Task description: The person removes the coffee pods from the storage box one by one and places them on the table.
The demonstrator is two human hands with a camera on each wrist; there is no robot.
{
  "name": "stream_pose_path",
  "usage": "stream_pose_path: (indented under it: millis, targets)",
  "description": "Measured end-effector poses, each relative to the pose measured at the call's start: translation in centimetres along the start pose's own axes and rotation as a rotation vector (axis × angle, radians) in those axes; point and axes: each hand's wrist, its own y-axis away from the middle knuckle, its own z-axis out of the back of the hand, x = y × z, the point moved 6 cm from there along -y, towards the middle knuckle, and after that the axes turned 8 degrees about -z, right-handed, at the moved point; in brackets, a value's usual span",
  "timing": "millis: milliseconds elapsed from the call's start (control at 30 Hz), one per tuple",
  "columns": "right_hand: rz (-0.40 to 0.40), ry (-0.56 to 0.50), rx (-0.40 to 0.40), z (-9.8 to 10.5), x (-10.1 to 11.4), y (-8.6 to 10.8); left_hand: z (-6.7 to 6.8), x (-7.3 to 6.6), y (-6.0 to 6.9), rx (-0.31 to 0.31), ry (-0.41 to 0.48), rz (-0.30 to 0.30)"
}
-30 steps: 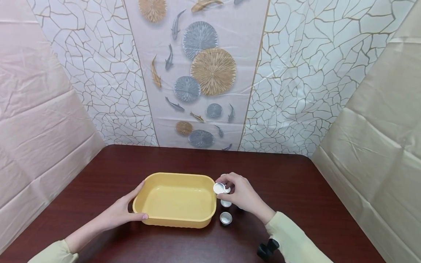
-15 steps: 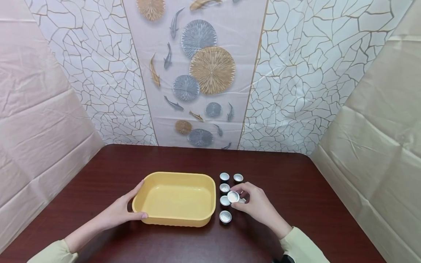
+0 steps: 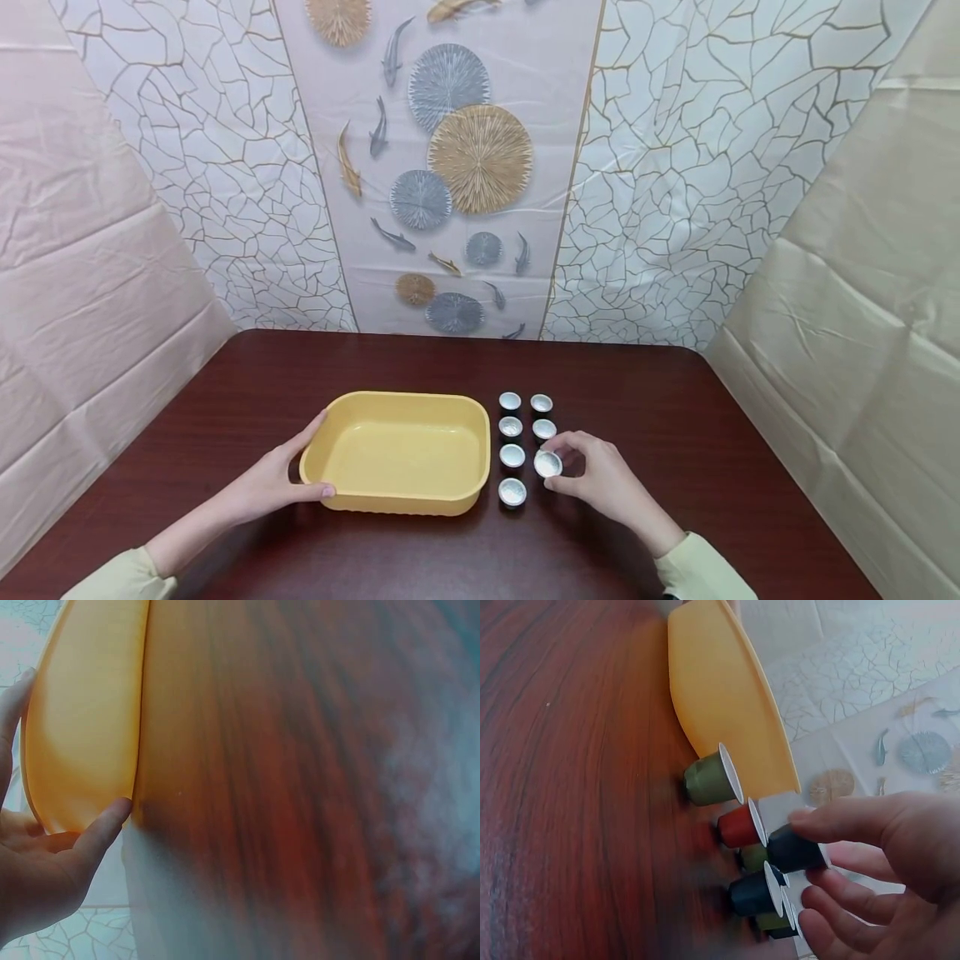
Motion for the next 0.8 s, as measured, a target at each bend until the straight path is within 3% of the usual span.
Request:
stream_pose_path:
  millis: [333, 800]
  targets:
    - [0.014, 0.022, 0.149, -1.1, -1.1, 0.4, 0.0, 0.0, 0.0, -0.008, 0.003, -0.005]
    - [0.037, 0.013, 0.206, -1.8, -1.0, 0.8, 0.0, 0.1, 0.0, -0.004, 0.002, -0.009]
